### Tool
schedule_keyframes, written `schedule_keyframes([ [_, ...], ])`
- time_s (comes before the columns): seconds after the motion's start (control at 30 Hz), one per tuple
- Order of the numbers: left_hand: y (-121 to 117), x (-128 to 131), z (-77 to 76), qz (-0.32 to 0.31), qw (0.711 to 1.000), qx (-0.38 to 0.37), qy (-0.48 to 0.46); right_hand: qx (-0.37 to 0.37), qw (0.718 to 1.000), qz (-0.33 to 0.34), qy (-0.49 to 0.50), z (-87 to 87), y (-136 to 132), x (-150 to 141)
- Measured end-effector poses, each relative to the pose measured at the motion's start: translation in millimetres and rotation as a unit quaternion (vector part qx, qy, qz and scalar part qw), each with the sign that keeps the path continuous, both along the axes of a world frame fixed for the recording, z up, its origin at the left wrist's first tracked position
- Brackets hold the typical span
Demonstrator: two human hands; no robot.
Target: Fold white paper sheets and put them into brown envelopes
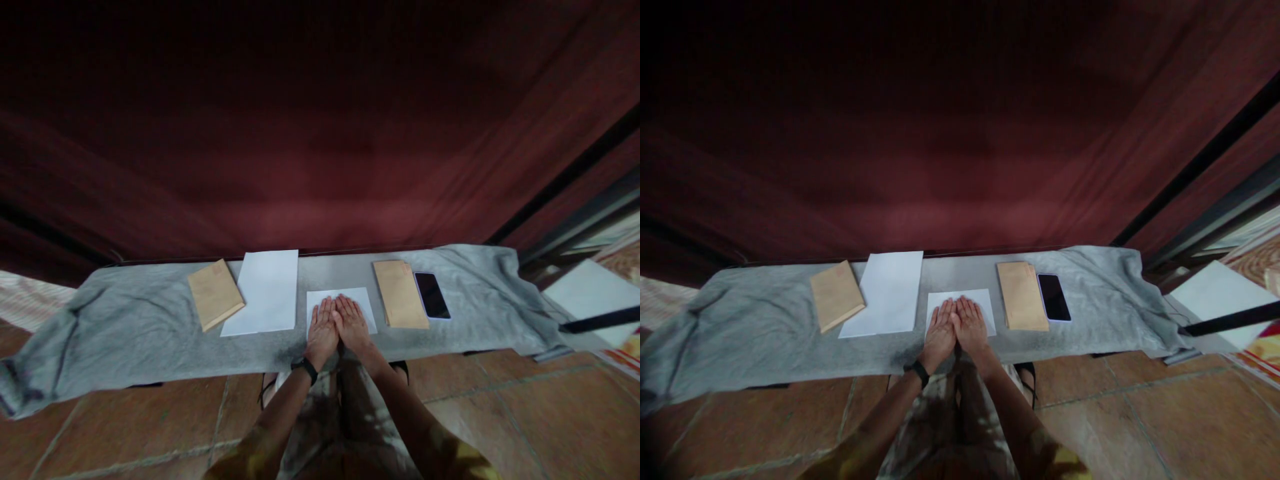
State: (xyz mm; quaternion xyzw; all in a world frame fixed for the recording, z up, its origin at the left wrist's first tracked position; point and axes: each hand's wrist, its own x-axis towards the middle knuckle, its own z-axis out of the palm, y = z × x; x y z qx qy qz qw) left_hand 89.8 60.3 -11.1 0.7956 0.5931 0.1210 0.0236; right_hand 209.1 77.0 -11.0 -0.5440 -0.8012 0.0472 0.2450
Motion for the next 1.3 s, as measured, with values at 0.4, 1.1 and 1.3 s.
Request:
schedule_keyframes([
  [0.4,5,-20,1.3,0.122,0.991,0.038,-0.038,0.031,0.990,-0.128,-0.054,-18.0,-1,49],
  [1.1,15,10,-7.1,0.088,0.996,0.013,-0.027,-0.017,1.000,-0.015,0.000,-2.5,23,-1],
  [1.3,17,6,-7.3,0.125,0.990,0.041,-0.042,0.007,0.999,-0.046,-0.013,-9.1,23,22],
])
